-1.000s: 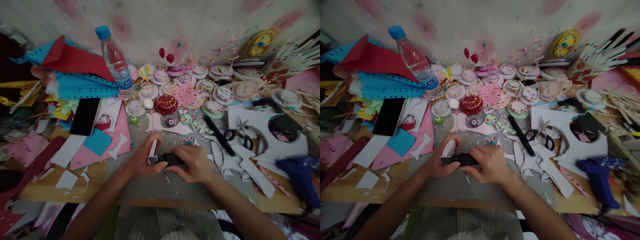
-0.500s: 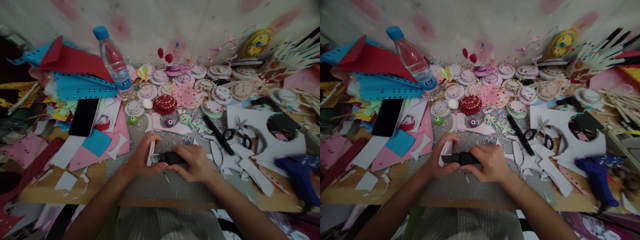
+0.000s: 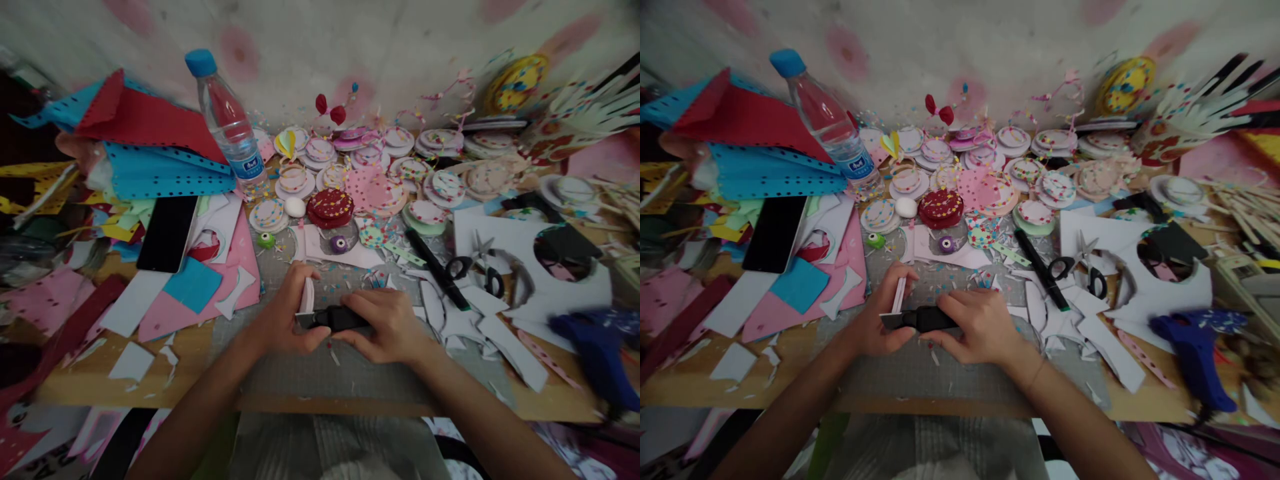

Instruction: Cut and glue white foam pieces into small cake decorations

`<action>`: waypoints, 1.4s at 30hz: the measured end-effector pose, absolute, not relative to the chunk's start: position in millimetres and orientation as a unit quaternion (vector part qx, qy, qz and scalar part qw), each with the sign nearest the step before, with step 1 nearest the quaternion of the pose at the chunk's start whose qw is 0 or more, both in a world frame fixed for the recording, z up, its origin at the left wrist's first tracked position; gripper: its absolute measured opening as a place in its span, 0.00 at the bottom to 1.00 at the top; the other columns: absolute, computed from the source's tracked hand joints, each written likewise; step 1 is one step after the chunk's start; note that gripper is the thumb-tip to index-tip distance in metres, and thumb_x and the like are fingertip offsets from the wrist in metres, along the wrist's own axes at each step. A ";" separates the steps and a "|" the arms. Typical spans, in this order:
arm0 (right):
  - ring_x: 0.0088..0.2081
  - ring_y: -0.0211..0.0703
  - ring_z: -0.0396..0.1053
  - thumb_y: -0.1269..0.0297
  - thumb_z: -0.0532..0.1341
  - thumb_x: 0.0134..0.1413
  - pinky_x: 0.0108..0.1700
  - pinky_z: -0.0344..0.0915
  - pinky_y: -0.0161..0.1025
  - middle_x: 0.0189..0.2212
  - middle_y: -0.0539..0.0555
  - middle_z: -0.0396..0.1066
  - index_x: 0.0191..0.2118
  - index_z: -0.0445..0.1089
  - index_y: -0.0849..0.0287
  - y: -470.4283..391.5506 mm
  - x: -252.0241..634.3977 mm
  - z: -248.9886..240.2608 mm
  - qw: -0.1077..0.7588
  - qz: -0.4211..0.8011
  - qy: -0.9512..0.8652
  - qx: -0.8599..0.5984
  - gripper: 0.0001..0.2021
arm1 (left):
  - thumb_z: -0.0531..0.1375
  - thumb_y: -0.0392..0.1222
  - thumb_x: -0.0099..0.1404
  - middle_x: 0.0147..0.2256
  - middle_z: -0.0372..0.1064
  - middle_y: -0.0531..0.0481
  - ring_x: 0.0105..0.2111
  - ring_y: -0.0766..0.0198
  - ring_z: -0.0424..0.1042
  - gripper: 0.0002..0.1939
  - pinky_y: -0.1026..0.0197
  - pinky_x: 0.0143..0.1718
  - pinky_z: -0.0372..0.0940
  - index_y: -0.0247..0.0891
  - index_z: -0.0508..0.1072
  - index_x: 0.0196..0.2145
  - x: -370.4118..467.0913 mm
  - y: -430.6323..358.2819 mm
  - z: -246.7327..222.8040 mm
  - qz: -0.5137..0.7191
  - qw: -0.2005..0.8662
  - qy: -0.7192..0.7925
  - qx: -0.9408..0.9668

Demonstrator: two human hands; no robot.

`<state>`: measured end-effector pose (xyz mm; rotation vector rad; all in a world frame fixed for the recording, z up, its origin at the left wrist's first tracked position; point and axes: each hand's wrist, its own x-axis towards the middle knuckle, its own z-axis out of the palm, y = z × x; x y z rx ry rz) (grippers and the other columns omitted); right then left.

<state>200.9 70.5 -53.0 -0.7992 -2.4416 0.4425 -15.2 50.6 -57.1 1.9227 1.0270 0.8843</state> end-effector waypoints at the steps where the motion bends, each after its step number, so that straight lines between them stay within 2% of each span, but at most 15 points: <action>1: 0.21 0.40 0.65 0.44 0.50 0.63 0.25 0.52 0.37 0.20 0.52 0.68 0.31 0.70 0.62 70.6 200.7 -53.1 0.264 0.163 -0.903 -0.297 0.25 | 0.59 0.50 0.55 0.44 0.51 0.45 0.44 0.51 0.58 0.29 0.45 0.46 0.60 0.41 0.53 0.52 -15.2 50.8 -56.5 0.344 0.380 0.405 0.757; 10: 0.21 0.39 0.66 0.44 0.51 0.63 0.25 0.53 0.36 0.20 0.51 0.68 0.32 0.70 0.63 69.8 199.2 -51.0 0.275 0.154 -0.900 -0.300 0.25 | 0.57 0.54 0.60 0.36 0.52 0.49 0.36 0.57 0.54 0.20 0.53 0.35 0.56 0.41 0.56 0.42 -14.4 54.3 -51.5 0.370 0.299 0.409 0.779; 16: 0.22 0.39 0.67 0.45 0.51 0.63 0.25 0.54 0.36 0.21 0.52 0.69 0.32 0.69 0.64 71.1 199.8 -51.3 0.292 0.158 -0.892 -0.305 0.24 | 0.57 0.48 0.62 0.35 0.52 0.50 0.35 0.58 0.55 0.14 0.54 0.35 0.55 0.41 0.56 0.40 -12.8 51.9 -48.9 0.378 0.299 0.398 0.781; 19: 0.21 0.39 0.66 0.45 0.50 0.63 0.25 0.54 0.36 0.21 0.52 0.69 0.32 0.69 0.63 72.4 199.8 -52.0 0.293 0.152 -0.895 -0.300 0.25 | 0.58 0.49 0.60 0.37 0.52 0.49 0.37 0.57 0.56 0.17 0.54 0.36 0.56 0.41 0.56 0.42 -12.9 51.5 -48.4 0.370 0.325 0.407 0.770; 24: 0.20 0.39 0.65 0.45 0.50 0.63 0.24 0.53 0.36 0.20 0.52 0.69 0.31 0.69 0.63 72.7 200.3 -52.4 0.276 0.154 -0.901 -0.297 0.25 | 0.62 0.50 0.53 0.42 0.52 0.46 0.41 0.54 0.57 0.29 0.51 0.41 0.58 0.41 0.54 0.48 -16.5 52.4 -48.7 0.352 0.348 0.418 0.761; 28: 0.21 0.39 0.65 0.45 0.49 0.63 0.24 0.53 0.36 0.20 0.51 0.69 0.32 0.69 0.62 71.8 201.4 -52.6 0.267 0.162 -0.903 -0.295 0.24 | 0.63 0.48 0.54 0.44 0.52 0.45 0.44 0.52 0.57 0.32 0.48 0.45 0.58 0.41 0.53 0.51 -17.7 51.9 -48.4 0.342 0.346 0.426 0.763; 42: 0.22 0.39 0.66 0.44 0.50 0.63 0.25 0.52 0.36 0.21 0.51 0.68 0.32 0.70 0.63 70.5 200.4 -54.5 0.262 0.170 -0.901 -0.300 0.25 | 0.60 0.52 0.57 0.36 0.51 0.50 0.36 0.58 0.54 0.22 0.55 0.36 0.55 0.41 0.55 0.41 -15.8 54.8 -50.9 0.359 0.307 0.408 0.781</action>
